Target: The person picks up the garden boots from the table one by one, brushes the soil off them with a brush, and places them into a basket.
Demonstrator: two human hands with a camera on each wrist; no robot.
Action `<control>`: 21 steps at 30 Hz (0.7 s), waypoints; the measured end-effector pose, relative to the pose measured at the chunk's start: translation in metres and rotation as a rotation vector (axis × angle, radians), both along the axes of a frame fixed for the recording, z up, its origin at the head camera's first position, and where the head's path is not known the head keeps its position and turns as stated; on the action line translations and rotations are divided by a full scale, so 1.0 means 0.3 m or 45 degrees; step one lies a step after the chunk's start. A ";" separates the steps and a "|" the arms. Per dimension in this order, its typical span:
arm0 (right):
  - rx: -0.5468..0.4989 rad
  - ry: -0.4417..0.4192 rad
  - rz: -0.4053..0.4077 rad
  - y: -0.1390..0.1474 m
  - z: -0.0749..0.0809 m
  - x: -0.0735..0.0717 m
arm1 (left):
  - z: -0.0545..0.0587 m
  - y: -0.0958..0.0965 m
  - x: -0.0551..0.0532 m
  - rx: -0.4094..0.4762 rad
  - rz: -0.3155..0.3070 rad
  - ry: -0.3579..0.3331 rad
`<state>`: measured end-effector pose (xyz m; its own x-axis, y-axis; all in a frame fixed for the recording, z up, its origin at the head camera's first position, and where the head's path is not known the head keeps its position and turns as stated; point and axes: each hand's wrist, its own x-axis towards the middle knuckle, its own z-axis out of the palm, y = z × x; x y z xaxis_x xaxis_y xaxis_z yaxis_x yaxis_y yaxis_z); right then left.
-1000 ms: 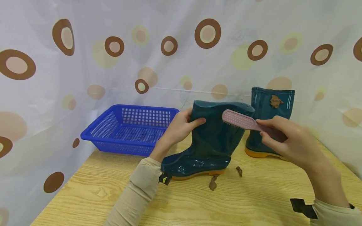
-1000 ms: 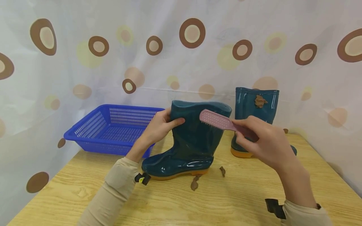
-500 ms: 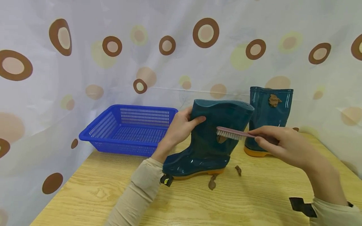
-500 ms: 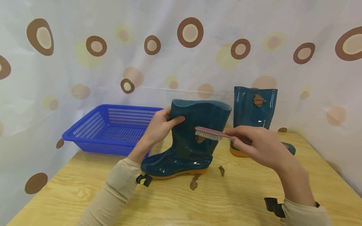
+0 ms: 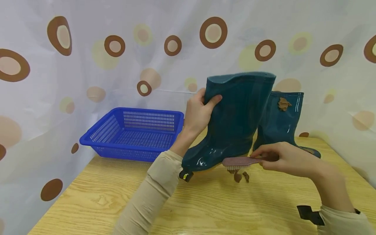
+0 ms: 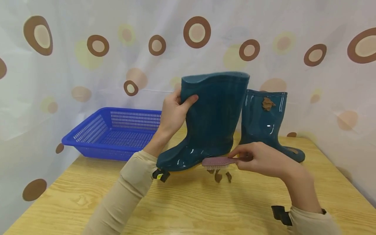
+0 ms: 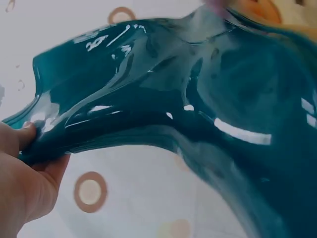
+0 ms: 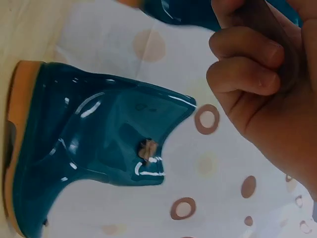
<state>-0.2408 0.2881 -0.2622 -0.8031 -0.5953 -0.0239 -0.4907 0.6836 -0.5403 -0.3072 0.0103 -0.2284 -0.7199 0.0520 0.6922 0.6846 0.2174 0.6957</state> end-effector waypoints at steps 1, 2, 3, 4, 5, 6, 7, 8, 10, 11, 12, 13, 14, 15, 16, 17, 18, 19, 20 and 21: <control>-0.002 -0.066 0.004 -0.006 -0.007 -0.006 | 0.020 0.004 -0.003 0.023 -0.001 0.023; 0.001 -0.118 0.006 -0.012 -0.014 -0.012 | 0.040 0.009 -0.006 0.041 -0.009 0.044; 0.008 -0.156 0.011 -0.019 -0.024 -0.018 | 0.056 0.014 -0.009 0.051 -0.014 0.058; 0.017 -0.186 0.021 -0.024 -0.033 -0.024 | 0.069 0.019 -0.011 0.055 -0.021 0.071; 0.027 -0.210 0.030 -0.030 -0.043 -0.030 | 0.080 0.024 -0.011 0.057 -0.027 0.081; 0.038 -0.224 0.035 -0.036 -0.053 -0.036 | 0.089 0.027 -0.010 0.058 -0.034 0.087; 0.049 -0.223 0.039 -0.041 -0.062 -0.042 | 0.095 0.030 -0.009 0.053 -0.036 0.096; 0.057 -0.204 0.041 -0.046 -0.071 -0.049 | 0.098 0.031 -0.007 0.049 -0.041 0.100; 0.058 -0.167 0.044 -0.053 -0.087 -0.061 | 0.096 0.030 -0.003 0.038 -0.048 0.102; 0.057 -0.159 0.036 -0.055 -0.093 -0.066 | 0.092 0.028 -0.001 0.033 -0.053 0.097; 0.059 -0.155 0.029 -0.057 -0.099 -0.069 | 0.088 0.025 0.000 0.031 -0.058 0.092; 0.063 -0.159 0.025 -0.057 -0.102 -0.072 | 0.082 0.023 0.001 0.031 -0.065 0.093; 0.071 -0.173 0.022 -0.057 -0.106 -0.073 | 0.077 0.020 0.000 0.032 -0.069 0.089; 0.082 -0.191 0.025 -0.057 -0.107 -0.073 | 0.072 0.017 -0.001 0.031 -0.069 0.083; 0.094 -0.206 0.031 -0.056 -0.107 -0.072 | 0.068 0.014 -0.002 0.029 -0.066 0.078; 0.096 -0.216 0.034 -0.056 -0.104 -0.071 | 0.065 0.011 -0.004 0.029 -0.063 0.074; 0.089 -0.215 0.042 -0.054 -0.100 -0.069 | 0.062 0.009 -0.005 0.030 -0.060 0.070; 0.079 -0.201 0.050 -0.052 -0.094 -0.067 | 0.060 0.005 -0.006 0.028 -0.056 0.065; 0.067 -0.177 0.056 -0.049 -0.086 -0.064 | 0.059 0.002 -0.007 0.022 -0.049 0.057; 0.060 -0.137 0.057 -0.046 -0.077 -0.061 | 0.057 -0.001 -0.008 0.016 -0.043 0.047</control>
<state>-0.2591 0.2744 -0.2854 -0.7672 -0.6266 -0.1370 -0.4621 0.6881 -0.5594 -0.3096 0.0099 -0.2112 -0.6921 0.0672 0.7187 0.7164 0.1854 0.6725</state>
